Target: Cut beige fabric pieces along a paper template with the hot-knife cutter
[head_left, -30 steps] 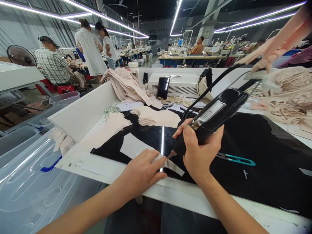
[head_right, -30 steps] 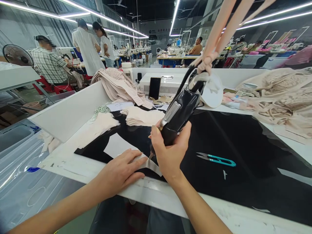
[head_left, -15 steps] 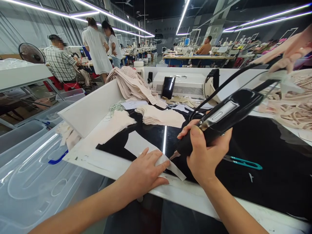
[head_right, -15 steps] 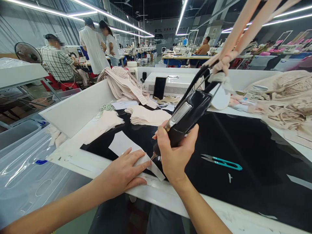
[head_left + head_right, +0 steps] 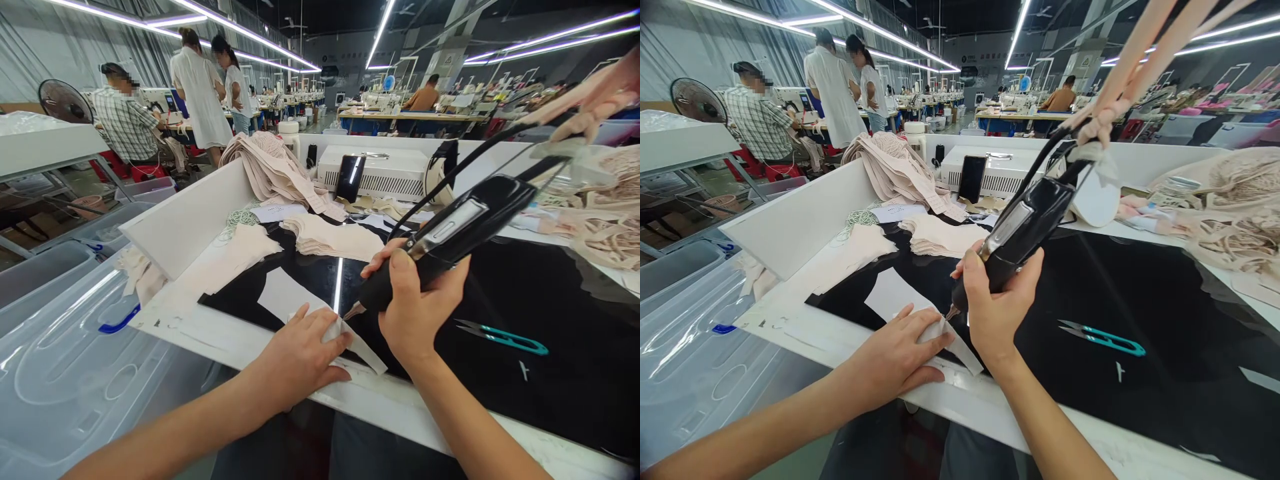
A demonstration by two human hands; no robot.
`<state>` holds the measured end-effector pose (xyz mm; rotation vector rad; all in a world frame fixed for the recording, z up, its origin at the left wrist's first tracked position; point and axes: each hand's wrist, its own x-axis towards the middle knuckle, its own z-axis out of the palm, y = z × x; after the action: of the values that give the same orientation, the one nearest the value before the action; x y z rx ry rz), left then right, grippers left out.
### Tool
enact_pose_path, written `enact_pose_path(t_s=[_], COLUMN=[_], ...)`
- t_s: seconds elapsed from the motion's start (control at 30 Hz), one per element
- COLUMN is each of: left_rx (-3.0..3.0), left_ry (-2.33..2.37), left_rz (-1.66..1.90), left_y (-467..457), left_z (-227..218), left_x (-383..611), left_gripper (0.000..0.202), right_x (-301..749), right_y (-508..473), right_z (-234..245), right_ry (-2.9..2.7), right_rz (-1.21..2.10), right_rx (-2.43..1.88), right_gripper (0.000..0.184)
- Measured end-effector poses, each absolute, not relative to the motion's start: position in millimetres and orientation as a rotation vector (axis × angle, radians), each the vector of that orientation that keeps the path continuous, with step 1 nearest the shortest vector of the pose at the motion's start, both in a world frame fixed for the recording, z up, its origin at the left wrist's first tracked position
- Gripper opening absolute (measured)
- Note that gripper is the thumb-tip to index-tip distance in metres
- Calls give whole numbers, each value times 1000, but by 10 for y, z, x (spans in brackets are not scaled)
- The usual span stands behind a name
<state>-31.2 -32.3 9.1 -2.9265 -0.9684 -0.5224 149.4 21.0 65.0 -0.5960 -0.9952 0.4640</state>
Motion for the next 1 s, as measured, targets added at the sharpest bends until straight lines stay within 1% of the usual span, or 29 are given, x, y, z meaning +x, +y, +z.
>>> enact_pose_path(t_s=[0.3, 0.37, 0.43, 0.47, 0.5, 0.57, 0.63, 0.77, 0.9, 1.0], left_rx=[-2988, -3052, -3118, -3141, -3154, -3156, -3127, -2983, -2846, -2796], left_ry=[-1000, -1034, -1092, -1114, -1118, -1071, -1019, -1099, -1235, -1288], left_rz=[-519, -507, -470, -448, -431, -426, -443, -398, -301, -266], left_y=[-319, -301, -255, -221, -182, -101, -42, -48, -133, -161], left_z=[131, 189, 242, 259, 267, 260, 237, 233, 300, 337], left_x=[-301, -312, -354, -388, -427, -509, -566, -518, -354, -276], left_gripper=[61, 53, 36, 30, 33, 44, 48, 38, 26, 20], right_x=[1448, 1450, 1466, 1479, 1497, 1542, 1590, 1660, 1689, 1702], right_y=[305, 321, 336, 340, 340, 321, 274, 119, -36, -112], right_z=[600, 597, 612, 628, 649, 703, 761, 831, 818, 792], right_ry=[-1012, -1009, -1006, -1003, -999, -991, -979, -951, -942, -917], right_rz=[477, 486, 491, 489, 485, 473, 466, 507, 559, 571], right_rx=[-591, -593, -594, -593, -594, -593, -590, -580, -598, -617], right_gripper=[35, 36, 39, 41, 42, 42, 41, 40, 40, 42])
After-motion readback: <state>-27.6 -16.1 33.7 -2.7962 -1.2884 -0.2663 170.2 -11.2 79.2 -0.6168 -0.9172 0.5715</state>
